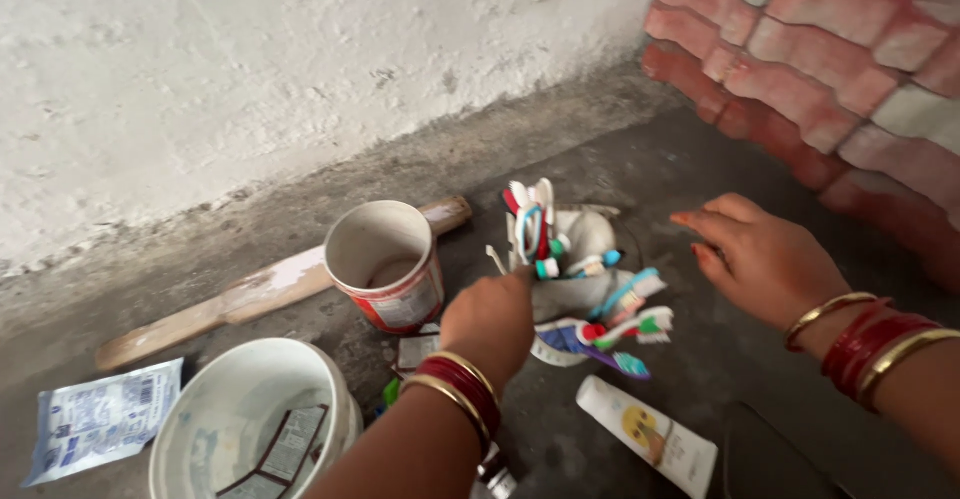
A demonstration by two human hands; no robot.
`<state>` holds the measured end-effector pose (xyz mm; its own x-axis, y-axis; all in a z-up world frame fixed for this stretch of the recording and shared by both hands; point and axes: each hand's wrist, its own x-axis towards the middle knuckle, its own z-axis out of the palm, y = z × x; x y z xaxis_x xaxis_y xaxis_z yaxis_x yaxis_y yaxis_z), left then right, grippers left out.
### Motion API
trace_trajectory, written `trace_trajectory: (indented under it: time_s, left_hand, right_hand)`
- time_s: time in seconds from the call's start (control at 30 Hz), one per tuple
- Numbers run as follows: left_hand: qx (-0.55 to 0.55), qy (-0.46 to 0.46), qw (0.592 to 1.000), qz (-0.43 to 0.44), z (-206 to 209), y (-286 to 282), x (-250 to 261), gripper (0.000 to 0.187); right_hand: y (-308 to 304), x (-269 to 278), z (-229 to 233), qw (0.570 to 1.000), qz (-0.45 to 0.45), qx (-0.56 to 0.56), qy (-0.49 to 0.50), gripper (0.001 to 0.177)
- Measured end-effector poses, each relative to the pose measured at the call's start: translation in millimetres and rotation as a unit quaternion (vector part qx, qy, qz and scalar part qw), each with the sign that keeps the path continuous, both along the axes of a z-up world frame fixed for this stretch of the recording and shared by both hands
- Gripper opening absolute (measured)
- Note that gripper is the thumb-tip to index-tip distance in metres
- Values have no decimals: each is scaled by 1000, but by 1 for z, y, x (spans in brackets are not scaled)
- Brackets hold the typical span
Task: The person organizes bathroom items on the floor, placing toothbrushes into a white plastic holder and arranging toothpaste tubes. The person then places the holder and toothpaste on a small brick shelf against the wall.
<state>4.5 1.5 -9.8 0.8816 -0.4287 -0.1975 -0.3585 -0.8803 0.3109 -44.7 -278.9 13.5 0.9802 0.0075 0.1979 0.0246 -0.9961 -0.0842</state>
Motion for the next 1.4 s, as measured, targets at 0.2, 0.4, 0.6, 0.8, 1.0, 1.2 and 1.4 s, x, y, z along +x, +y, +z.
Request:
trace_trajectory:
  time_s: [0.2,0.4,0.6,0.8,1.0,1.2,1.4]
  left_hand:
    - [10,-5,1000,14,-4,-4,-2,30]
    - [15,3,1000,24,0,-5,-5,32]
    - [25,-13,999,19,-3,-11,-4,32]
    - [27,-3,999,23,-1,-14,-3,34]
    - [40,-2,999,20,0,-16,0,30]
    - [39,5,999,25,2,-16,-2,30]
    - [44,3,999,15,0,-14,-1,28]
  right_hand:
    - [-23,-45,-3,992,-61,-6,114,42]
    - [-50,-61,-29,960,-92,-70,254,42]
    - [-42,-80,-58,869,-82,-147,465,40]
    - [-37,-92,-80,842,-136,-117,508,45]
    - [-56,-98,-109,864,-132,-94,478,39]
    - [-65,-90,-107,864,-168,-52,472,26]
    - [-71,-98,-142,876,-134,-62,459,18]
